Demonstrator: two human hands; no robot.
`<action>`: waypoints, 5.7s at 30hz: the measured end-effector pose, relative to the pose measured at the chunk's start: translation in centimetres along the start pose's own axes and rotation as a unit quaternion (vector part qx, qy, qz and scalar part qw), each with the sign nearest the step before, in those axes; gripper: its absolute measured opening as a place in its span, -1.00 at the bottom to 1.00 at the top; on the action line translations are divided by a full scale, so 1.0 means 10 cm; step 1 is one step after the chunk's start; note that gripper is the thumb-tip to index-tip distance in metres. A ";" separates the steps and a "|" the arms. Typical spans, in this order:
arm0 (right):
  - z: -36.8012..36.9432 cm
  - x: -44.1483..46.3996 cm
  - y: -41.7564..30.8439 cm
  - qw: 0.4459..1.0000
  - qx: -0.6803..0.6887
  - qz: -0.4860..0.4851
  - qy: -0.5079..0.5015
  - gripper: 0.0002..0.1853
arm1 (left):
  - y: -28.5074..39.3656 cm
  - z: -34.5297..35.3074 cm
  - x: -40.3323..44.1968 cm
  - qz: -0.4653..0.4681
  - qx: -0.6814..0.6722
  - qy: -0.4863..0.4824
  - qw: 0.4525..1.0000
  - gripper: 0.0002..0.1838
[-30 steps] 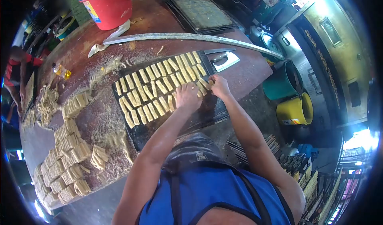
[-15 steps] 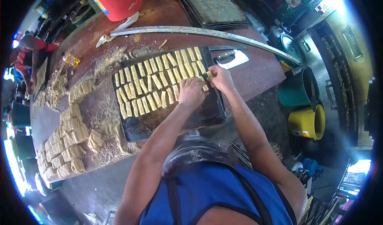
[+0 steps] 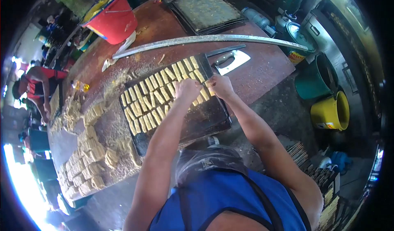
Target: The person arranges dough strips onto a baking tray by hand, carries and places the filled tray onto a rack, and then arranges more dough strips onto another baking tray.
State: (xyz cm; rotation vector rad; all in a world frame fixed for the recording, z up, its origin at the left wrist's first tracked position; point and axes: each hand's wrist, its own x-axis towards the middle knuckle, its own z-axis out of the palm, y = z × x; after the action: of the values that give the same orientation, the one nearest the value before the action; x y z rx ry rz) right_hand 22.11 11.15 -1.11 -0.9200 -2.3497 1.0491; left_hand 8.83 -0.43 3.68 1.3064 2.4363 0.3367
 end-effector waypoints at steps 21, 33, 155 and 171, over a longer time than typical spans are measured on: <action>1.18 -0.48 -1.46 0.998 0.035 -0.023 -0.038 -0.77 | -2.31 -0.39 -2.10 0.078 -0.089 0.304 0.945 -0.62; 4.31 -1.48 -3.54 0.881 0.047 0.085 -0.463 -0.42 | -4.42 -0.39 -4.04 -0.260 -0.187 0.249 0.914 -0.51; 1.85 -1.45 -1.81 0.982 -0.178 0.058 -0.038 -0.56 | -2.40 0.04 -2.45 0.169 -0.040 0.145 0.974 -0.50; 1.40 -1.35 -1.28 0.984 -0.168 -0.043 -0.046 -0.68 | -1.62 0.19 -2.28 0.101 -0.038 0.141 0.984 -0.49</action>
State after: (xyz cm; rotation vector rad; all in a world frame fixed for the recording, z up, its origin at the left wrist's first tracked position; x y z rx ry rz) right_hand 18.17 -11.77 -1.42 -0.8920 -2.6704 0.6840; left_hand 9.06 -28.22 0.49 1.5682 2.4871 0.7048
